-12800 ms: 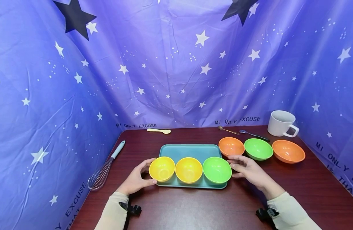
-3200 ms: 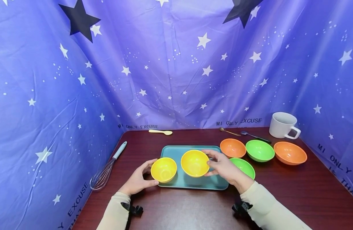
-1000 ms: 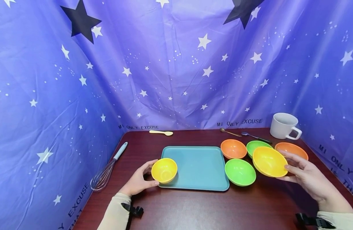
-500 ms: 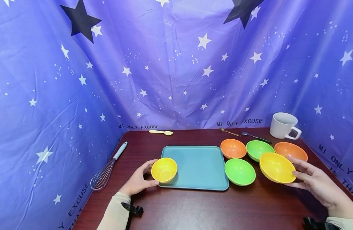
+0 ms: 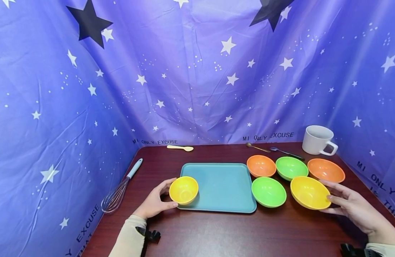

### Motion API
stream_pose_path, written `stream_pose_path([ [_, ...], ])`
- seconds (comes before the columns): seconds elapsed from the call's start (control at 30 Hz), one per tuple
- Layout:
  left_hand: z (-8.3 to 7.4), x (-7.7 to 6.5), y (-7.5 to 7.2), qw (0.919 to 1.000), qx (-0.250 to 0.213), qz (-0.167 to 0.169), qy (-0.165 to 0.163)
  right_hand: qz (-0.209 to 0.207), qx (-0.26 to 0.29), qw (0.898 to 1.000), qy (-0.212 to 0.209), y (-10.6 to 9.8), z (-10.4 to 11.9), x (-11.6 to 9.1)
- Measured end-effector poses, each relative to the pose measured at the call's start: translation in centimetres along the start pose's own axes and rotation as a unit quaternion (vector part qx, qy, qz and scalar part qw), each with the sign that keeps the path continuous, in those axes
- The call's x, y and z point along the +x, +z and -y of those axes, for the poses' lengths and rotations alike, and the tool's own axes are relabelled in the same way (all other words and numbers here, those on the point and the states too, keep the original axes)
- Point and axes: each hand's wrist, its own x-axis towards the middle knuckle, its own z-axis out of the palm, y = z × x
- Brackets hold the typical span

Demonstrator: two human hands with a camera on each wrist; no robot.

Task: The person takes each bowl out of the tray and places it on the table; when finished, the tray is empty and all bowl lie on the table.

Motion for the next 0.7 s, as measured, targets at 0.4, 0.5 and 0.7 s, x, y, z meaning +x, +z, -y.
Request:
stream_pose_path([
  [0.4, -0.28, -0.04, -0.33, 0.9998, -0.007, -0.001, -0.017, 0.008, -0.011, 1.000, 0.020, -0.40, -0.78, 0.33],
  [0.5, -0.18, -0.04, -0.31, 1.0000, -0.007, -0.003, -0.006, 0.010, -0.015, 1.000, 0.024, -0.42, -0.92, 0.39],
  [0.7, -0.03, -0.17, -0.12, 0.9998, -0.004, -0.001, -0.018, 0.033, 0.007, 0.999, 0.034, -0.21, -1.06, 0.41],
])
